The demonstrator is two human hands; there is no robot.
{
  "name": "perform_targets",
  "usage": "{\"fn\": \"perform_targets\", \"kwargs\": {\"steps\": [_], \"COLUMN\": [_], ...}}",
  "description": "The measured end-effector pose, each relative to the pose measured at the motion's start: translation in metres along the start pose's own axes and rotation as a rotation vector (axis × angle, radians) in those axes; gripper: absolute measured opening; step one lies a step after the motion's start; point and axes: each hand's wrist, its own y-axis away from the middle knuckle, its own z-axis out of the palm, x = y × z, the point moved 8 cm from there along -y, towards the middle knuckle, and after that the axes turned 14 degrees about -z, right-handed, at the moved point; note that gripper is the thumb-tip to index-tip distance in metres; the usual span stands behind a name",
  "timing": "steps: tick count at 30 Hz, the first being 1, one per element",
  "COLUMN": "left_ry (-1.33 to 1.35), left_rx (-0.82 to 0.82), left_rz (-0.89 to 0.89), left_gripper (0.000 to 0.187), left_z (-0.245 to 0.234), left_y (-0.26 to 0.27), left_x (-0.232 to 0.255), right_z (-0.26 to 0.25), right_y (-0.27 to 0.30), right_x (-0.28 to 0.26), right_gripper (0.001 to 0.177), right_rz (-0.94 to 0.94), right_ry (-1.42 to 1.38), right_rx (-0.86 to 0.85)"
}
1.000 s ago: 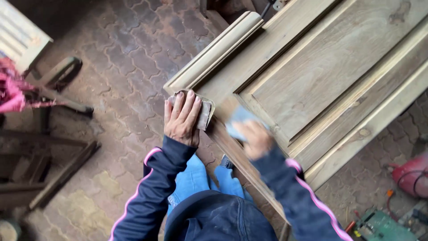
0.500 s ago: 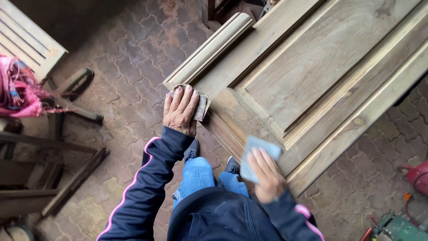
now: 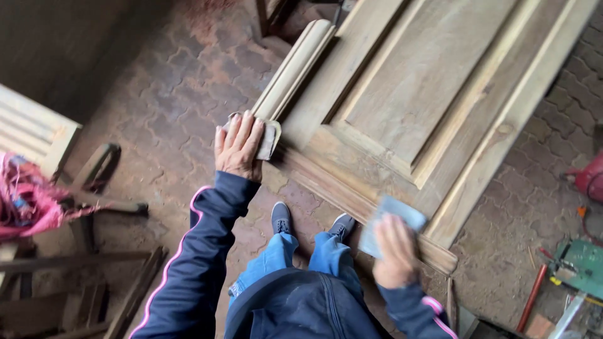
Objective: Sanding a wooden door manually using pieces of sandpaper.
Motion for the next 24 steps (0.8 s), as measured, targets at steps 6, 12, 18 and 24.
{"fn": "perform_targets", "kwargs": {"steps": [6,12,18,24], "left_ry": [0.005,-0.042,0.041,-0.005], "left_rx": [0.053,-0.068,-0.082,-0.229], "left_rz": [0.036,0.221,0.416,0.312], "left_gripper": [0.059,0.070,0.062,0.079], "left_z": [-0.001,-0.011,0.030,0.047], "left_y": [0.009,0.021,0.100,0.111], "left_x": [0.004,0.076,0.169,0.204], "right_z": [0.034,-0.047,-0.062,-0.052], "right_y": [-0.070,0.049,0.085,0.078], "right_x": [-0.050,0.005,0.046,0.141], "right_gripper": [0.047,0.044,0.056,0.051], "right_rz": [-0.140,0.133,0.217,0.074], "right_ry": [-0.016,-0.010,-0.017,-0.178], "right_rx": [0.073,0.162,-0.012,0.002]}}
